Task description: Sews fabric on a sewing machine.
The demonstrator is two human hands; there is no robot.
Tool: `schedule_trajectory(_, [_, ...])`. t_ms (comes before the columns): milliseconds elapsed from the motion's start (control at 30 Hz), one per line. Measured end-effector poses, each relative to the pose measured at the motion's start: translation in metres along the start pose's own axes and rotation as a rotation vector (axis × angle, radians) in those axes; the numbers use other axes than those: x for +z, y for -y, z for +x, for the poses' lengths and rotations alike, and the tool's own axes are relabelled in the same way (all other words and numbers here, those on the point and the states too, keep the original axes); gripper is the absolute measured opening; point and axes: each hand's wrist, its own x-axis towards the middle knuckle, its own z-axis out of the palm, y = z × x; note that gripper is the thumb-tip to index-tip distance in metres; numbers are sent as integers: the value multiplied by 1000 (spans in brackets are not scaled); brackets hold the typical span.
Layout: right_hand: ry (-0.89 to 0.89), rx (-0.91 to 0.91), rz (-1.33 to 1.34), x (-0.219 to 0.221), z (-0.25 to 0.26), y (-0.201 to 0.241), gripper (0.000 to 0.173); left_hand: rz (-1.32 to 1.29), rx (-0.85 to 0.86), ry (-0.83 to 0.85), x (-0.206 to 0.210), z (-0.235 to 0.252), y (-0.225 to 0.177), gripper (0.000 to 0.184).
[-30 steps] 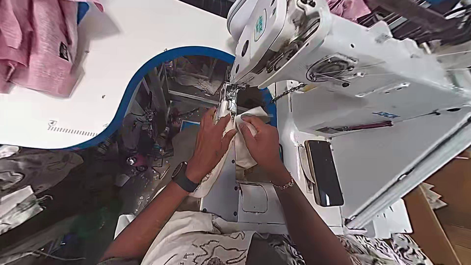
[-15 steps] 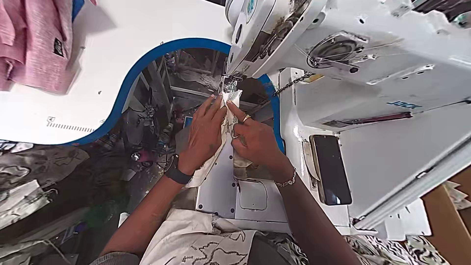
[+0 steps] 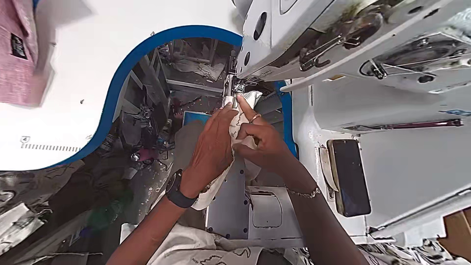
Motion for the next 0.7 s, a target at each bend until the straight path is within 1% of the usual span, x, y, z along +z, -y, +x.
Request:
schedule_trajectory(33, [-28,0,51,3,4,-2,17,6,6,8,0,1,0,48])
schedule_trajectory(67, [-72,-2,41,6,3,-1,16,11,6,13,1,2,0,46])
schedule_trajectory(133, [-192,-5,-59,13,-7,4,18,19,13,-8,3,1,0,41])
schedule_trajectory(167, [-223,6,-47,15,-12,4,18,23,7,-13,3,1,-1,41])
schedule_trajectory(267, [-193,65,71,8,-11,-1,18,56,-12,-31,6,2,-4,37])
schedule_trajectory(400, [-183,91,100,7,-4,0,18,68,6,-50,8,9,-2,37])
schedule_trajectory(567, [-186,91,111,10,-4,-1,10,86,-8,-70,12,9,-1,37])
schedule_trajectory(633, [-229,106,63,18,-2,3,9,67,-36,-84,14,13,1,37])
schedule_trajectory(700, [-336,125,-66,28,1,10,11,46,-51,-101,15,20,4,30])
